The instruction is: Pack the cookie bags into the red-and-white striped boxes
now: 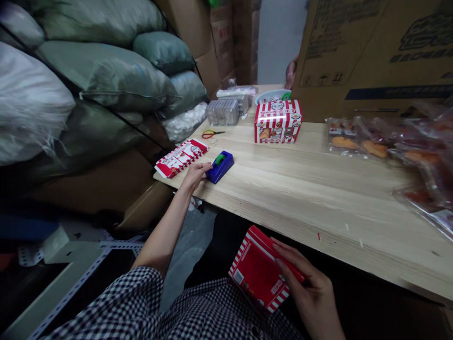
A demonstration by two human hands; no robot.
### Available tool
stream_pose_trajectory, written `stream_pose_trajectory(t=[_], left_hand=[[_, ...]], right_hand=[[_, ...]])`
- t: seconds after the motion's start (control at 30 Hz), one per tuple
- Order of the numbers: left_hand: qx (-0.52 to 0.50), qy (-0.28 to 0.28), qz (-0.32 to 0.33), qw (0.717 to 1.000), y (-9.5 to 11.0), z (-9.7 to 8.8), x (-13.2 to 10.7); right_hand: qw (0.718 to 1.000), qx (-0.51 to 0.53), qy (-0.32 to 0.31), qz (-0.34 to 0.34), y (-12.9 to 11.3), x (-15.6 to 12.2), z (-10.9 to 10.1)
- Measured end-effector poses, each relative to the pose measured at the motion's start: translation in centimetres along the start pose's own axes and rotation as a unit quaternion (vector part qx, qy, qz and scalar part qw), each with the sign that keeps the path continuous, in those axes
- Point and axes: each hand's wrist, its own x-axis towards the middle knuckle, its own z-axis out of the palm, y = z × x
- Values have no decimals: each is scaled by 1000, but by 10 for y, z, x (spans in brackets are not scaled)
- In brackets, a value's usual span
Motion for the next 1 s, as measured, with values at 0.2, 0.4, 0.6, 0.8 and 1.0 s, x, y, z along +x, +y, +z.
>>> stream_pose_trajectory(t=[0.2,0.4,0.6,0.8,1.0], left_hand=[[-57,11,22,998,-26,-7,-13],[0,79,65,995,-54,-11,-17],[18,69,88,994,-31,3,-68],[-68,-146,21,987,20,54,-212],[-184,-180,-105,961,3,77,-252]], right_hand=[[999,8,17,31,5,4,2],[998,1,35,47,6,11,7],[996,18,86,12,-10,3,22],[997,-8,53,-55,-10,-11,51],[993,-44,55,-99,-6,-20,64]])
